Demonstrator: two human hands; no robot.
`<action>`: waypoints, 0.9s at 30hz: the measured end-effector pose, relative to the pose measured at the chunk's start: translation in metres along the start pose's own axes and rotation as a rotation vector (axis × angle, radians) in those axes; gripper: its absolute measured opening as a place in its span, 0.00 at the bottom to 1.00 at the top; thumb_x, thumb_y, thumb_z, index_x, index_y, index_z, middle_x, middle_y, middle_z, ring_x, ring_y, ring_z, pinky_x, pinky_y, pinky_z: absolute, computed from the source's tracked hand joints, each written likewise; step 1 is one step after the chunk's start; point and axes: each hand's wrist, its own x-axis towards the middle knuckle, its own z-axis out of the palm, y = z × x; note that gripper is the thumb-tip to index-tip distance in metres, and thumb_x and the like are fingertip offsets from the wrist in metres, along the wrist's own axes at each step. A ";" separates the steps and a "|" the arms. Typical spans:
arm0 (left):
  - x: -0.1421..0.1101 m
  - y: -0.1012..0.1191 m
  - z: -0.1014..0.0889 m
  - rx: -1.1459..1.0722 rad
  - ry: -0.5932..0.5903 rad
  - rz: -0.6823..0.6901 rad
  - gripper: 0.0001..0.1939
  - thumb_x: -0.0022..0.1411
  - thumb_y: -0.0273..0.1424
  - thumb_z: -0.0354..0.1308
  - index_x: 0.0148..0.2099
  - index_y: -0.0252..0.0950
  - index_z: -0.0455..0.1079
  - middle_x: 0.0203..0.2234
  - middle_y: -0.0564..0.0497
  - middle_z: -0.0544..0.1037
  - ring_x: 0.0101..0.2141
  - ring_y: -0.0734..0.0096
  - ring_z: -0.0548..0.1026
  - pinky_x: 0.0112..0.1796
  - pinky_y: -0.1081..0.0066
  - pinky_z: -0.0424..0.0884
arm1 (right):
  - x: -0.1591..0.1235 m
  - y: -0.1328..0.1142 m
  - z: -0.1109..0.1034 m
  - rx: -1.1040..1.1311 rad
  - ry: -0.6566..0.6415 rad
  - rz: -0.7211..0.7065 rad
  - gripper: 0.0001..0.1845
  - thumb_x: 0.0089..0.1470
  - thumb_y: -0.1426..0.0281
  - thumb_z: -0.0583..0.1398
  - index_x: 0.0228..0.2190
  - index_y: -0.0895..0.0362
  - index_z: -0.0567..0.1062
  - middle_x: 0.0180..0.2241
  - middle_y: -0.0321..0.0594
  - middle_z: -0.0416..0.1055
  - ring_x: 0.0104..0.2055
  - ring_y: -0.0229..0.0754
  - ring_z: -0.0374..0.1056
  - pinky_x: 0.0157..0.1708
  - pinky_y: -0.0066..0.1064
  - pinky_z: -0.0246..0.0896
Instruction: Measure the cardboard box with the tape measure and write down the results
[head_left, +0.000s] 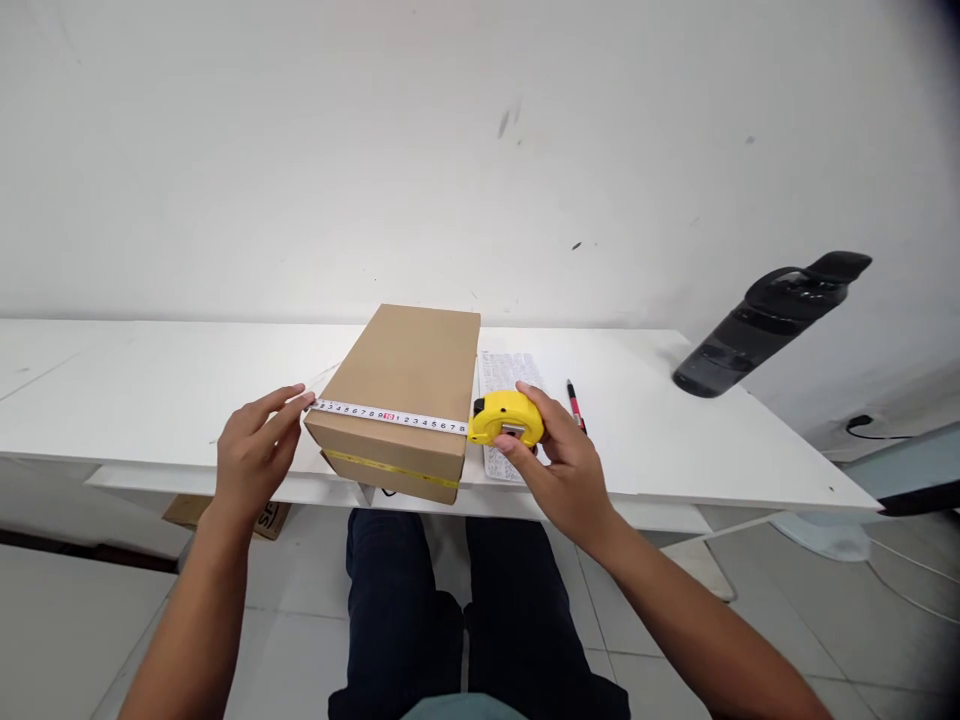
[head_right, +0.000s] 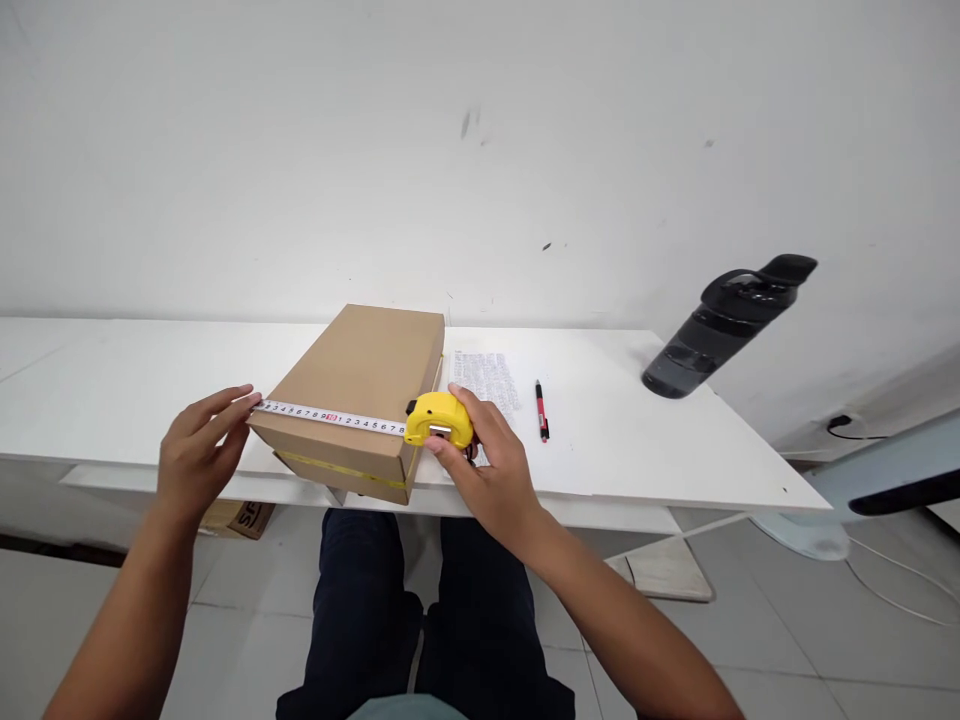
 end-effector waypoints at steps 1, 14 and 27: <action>0.001 0.004 -0.001 -0.012 -0.015 0.002 0.15 0.68 0.33 0.55 0.54 0.47 0.76 0.53 0.47 0.80 0.51 0.57 0.79 0.53 0.55 0.74 | 0.000 -0.001 0.001 -0.005 -0.002 -0.012 0.29 0.61 0.55 0.62 0.60 0.50 0.70 0.46 0.46 0.76 0.48 0.52 0.74 0.44 0.43 0.76; -0.005 0.022 -0.007 -0.268 -0.104 -0.106 0.20 0.72 0.33 0.51 0.63 0.48 0.71 0.59 0.50 0.76 0.59 0.60 0.74 0.61 0.53 0.70 | 0.001 -0.001 0.000 -0.032 0.007 -0.027 0.29 0.61 0.56 0.63 0.60 0.50 0.70 0.48 0.46 0.76 0.48 0.51 0.74 0.45 0.44 0.75; -0.017 0.039 0.010 -0.720 0.037 -0.494 0.19 0.64 0.42 0.64 0.56 0.44 0.77 0.57 0.47 0.78 0.59 0.58 0.73 0.61 0.55 0.71 | -0.001 0.000 -0.001 0.008 -0.012 0.024 0.29 0.60 0.56 0.64 0.60 0.52 0.70 0.51 0.48 0.75 0.47 0.50 0.74 0.43 0.42 0.76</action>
